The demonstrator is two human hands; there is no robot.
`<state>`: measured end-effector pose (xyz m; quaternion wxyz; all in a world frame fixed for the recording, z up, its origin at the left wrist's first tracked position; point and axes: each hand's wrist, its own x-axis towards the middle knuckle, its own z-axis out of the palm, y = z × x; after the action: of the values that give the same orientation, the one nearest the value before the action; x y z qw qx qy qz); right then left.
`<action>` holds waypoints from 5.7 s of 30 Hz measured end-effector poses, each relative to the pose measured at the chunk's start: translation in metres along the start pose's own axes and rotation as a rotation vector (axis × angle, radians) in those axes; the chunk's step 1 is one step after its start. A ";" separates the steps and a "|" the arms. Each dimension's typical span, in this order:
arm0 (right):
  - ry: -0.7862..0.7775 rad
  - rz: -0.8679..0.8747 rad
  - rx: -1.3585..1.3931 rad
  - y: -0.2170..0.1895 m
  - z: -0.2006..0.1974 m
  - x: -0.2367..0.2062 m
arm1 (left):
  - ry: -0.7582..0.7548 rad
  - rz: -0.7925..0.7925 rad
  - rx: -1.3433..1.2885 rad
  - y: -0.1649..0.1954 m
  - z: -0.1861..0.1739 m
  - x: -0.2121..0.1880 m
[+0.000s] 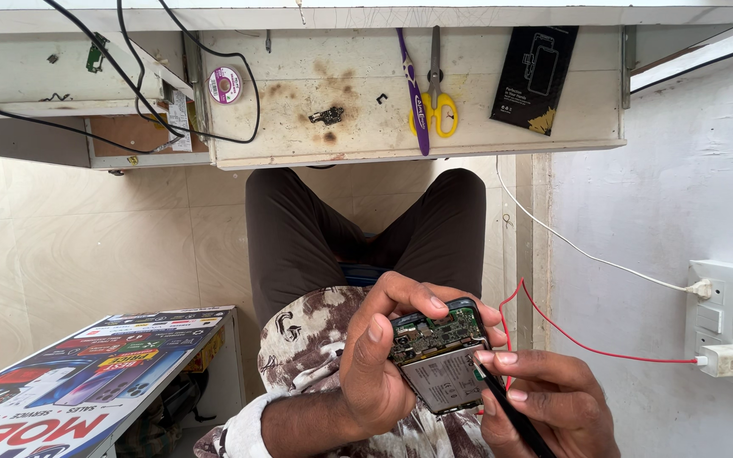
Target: The person sits on the floor with a disassembled mobile phone on their lap. They use a black pry tool to work around the battery and internal board, peel at the battery, manipulate a red wire, and repeatedly reposition the phone while prying at its internal components.
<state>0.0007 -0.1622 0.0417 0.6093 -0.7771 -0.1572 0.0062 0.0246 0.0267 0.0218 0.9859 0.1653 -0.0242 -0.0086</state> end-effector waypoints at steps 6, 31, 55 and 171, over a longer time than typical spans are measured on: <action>-0.022 -0.015 0.036 0.002 -0.002 0.001 | -0.003 0.002 0.003 0.000 -0.001 0.000; 0.114 -0.346 -0.376 -0.003 0.014 0.057 | 0.049 -0.145 0.278 0.000 -0.006 0.001; -0.021 -0.329 -0.456 -0.010 0.009 0.072 | 0.063 -0.129 0.365 -0.007 -0.015 0.005; -0.187 -0.064 0.016 0.041 0.007 0.070 | 0.272 -0.410 0.023 -0.012 -0.049 0.006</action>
<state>0.0753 -0.1467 0.0143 0.5981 -0.7629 -0.2379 0.0604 0.0332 0.0312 -0.0279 0.9558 0.1776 0.1425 -0.1859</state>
